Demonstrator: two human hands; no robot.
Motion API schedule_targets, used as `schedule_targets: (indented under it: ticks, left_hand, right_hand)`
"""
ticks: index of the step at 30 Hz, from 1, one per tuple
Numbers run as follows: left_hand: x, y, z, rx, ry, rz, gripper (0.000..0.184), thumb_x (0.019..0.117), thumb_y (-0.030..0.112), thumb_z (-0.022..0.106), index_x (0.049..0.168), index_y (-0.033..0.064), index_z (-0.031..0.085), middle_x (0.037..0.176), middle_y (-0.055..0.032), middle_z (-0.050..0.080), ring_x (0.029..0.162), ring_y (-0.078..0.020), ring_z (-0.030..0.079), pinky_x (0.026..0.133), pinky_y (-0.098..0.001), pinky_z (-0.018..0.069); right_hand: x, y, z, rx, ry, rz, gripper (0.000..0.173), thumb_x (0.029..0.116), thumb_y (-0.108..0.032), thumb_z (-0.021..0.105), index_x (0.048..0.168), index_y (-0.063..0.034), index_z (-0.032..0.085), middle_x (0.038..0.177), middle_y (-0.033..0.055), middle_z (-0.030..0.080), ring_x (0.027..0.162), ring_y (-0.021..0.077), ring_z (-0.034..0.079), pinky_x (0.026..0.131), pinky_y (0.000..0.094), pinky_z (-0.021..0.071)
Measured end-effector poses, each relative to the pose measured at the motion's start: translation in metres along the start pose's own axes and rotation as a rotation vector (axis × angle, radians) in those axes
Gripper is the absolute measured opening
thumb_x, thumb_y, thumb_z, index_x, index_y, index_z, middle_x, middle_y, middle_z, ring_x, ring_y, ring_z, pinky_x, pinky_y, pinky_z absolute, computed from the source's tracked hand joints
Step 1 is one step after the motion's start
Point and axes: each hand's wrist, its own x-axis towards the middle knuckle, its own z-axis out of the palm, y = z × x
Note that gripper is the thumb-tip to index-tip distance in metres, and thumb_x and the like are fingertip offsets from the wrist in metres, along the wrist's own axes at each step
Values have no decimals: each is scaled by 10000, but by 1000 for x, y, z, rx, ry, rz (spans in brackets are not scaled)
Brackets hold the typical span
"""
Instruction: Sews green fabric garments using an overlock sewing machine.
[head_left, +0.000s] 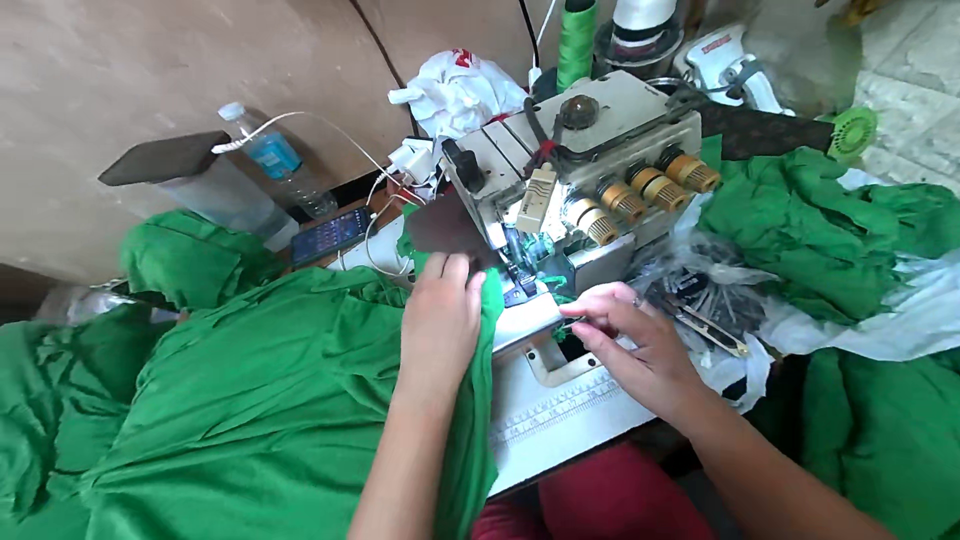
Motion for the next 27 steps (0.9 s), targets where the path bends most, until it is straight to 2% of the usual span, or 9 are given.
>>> schedule_targets:
  ticks: [4,7,9,11,13,18,21,24,27]
  left_hand:
    - [-36,2,-11,-46,88,-75,149,988,158,634,1020,36,713,970,-126,644,748,-194,650,654,-337,572]
    - [-67,25,-21,-77,74,-43,188,999,186,589,982,45,713,961,-92,694,804,-164,673,690,-304,570]
    - [-81,43,-20,-133,44,-1,197,1007,208,580,966,62,705,891,-48,695,773,-122,674,674,-263,567]
    - [-84,49,-17,-181,17,29,200,1022,225,561,993,80,695,880,-18,682,761,-78,655,677,-211,553]
    - [-78,45,-18,-151,14,33,238,1032,245,552,1058,80,720,904,-34,684,746,-91,648,662,-222,548]
    - [-65,37,-23,-109,41,54,212,999,260,614,950,103,747,865,-47,645,743,-102,632,666,-203,534]
    - [-73,40,-37,-208,36,150,229,1015,254,599,924,103,745,900,-50,663,858,-122,638,766,-235,536]
    - [-90,68,-61,-323,-61,321,230,980,235,533,835,133,679,1000,-55,698,1035,-182,643,905,-325,501]
    - [-107,102,-58,-494,-253,449,247,962,186,520,825,104,709,1022,-73,727,1037,-227,662,929,-365,496]
  right_hand:
    - [-4,-7,9,98,-77,-101,218,1037,-199,587,1119,-68,740,1095,73,675,860,-33,616,744,96,519]
    - [-5,-9,19,85,-227,-217,328,1090,-213,482,1338,-65,637,1367,133,623,1156,72,637,943,185,533]
    - [-3,-9,20,66,-337,-264,381,1103,-236,449,1417,-50,557,1413,151,595,1195,111,631,969,216,523]
    - [2,-5,16,49,-326,-231,333,1065,-277,537,1284,-54,653,1156,108,690,887,75,653,769,205,546]
    - [11,3,6,2,-226,-151,241,1016,-286,610,1020,-72,723,900,41,684,725,35,592,671,184,499]
    - [23,20,-16,52,-46,-3,203,901,-273,745,813,-97,694,800,-70,615,673,-84,534,610,79,458]
    - [13,16,-34,248,-256,21,242,886,-370,761,786,-178,654,825,-128,611,763,-94,556,650,88,459]
    - [4,15,-33,627,-612,125,458,931,-667,574,1070,-251,706,1216,-110,676,1160,22,608,898,204,530]
    - [-6,-4,8,933,-740,491,877,865,-840,440,1377,-146,600,1284,-38,685,1156,85,650,917,289,566]
